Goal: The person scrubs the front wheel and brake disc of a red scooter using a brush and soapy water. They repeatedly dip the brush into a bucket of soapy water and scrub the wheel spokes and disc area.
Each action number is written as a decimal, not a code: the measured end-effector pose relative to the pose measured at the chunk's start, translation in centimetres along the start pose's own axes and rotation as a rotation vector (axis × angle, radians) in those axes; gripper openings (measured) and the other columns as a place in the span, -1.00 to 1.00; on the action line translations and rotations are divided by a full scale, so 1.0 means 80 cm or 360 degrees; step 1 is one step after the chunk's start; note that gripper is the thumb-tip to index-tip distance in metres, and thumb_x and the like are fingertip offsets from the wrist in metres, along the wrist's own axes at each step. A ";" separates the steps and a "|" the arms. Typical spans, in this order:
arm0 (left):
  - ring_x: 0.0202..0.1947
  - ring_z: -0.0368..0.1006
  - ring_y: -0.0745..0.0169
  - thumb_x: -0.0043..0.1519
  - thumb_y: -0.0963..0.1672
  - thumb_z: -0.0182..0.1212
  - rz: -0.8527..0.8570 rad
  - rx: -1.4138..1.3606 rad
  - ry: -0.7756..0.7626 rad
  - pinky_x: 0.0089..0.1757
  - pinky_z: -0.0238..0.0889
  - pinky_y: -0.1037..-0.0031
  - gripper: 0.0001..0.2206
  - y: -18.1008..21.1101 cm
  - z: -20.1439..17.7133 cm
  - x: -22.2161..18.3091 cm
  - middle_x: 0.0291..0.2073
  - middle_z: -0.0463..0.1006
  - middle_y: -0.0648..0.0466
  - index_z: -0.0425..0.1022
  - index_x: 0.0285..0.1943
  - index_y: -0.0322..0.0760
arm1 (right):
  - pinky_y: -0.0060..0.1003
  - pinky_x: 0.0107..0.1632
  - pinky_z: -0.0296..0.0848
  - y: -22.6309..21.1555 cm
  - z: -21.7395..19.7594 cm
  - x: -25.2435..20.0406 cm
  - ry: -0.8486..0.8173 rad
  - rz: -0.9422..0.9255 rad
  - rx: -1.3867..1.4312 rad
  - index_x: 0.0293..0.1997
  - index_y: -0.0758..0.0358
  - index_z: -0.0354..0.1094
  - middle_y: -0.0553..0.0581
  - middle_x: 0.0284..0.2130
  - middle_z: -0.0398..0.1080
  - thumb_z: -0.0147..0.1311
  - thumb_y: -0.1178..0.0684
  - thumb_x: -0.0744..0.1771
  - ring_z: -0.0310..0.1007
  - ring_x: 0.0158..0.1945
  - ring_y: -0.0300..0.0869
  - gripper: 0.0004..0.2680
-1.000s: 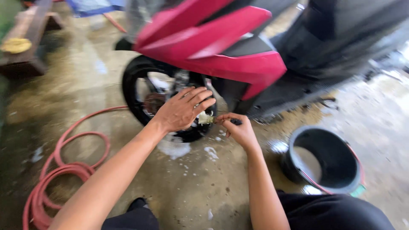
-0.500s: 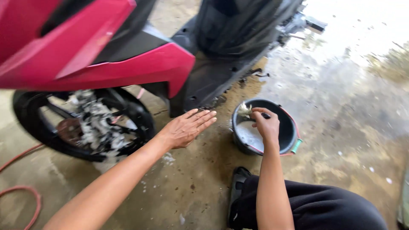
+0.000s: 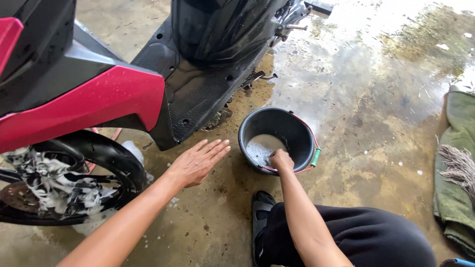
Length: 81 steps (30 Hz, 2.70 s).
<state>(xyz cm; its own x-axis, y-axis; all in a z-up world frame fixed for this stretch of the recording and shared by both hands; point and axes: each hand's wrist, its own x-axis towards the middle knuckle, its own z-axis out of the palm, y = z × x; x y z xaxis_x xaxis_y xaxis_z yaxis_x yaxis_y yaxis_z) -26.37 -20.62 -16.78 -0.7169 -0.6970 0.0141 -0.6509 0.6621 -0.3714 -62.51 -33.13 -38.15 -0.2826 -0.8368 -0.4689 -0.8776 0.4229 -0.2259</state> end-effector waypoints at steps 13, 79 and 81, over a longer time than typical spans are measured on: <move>0.49 -0.04 0.18 0.01 0.00 0.34 -0.0130 -0.0008 -0.0073 0.35 -0.06 0.21 -0.02 -0.017 -0.007 -0.022 0.55 -0.04 0.09 -0.20 0.61 -0.18 | 0.00 0.03 0.54 -0.038 -0.071 -0.095 0.0349 -0.0163 0.0801 -0.16 -0.33 0.63 0.19 -0.28 0.61 0.18 -0.23 0.20 0.60 -0.08 0.12 -0.80; 0.48 0.02 0.22 0.03 -0.05 0.23 -0.0246 0.0125 0.0264 0.37 -0.12 0.23 -0.11 -0.038 -0.091 -0.089 0.52 0.07 0.10 -0.10 0.61 -0.13 | -0.55 -0.57 0.20 -0.165 -0.202 -0.297 -0.0023 -0.0922 0.1698 -0.10 0.23 0.58 0.13 -0.43 0.53 0.28 0.07 0.21 0.35 -0.63 -0.31 -0.77; 0.48 0.03 0.23 0.02 -0.04 0.24 -0.0284 0.0201 0.0305 0.37 -0.13 0.22 -0.10 -0.041 -0.102 -0.107 0.52 0.08 0.09 -0.09 0.61 -0.13 | -0.57 -0.56 0.19 -0.182 -0.205 -0.325 -0.0094 -0.1048 0.1652 -0.07 0.26 0.58 0.11 -0.45 0.49 0.24 0.06 0.26 0.36 -0.62 -0.32 -0.79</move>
<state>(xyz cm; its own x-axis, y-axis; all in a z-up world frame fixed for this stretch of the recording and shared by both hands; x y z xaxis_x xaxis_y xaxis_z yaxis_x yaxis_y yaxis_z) -20.17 -14.59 -8.07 -0.6359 -0.7267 0.2600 -0.7433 0.4860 -0.4597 -48.70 -23.21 -8.66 0.1392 -0.9894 -0.0406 -0.1145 0.0246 -0.9931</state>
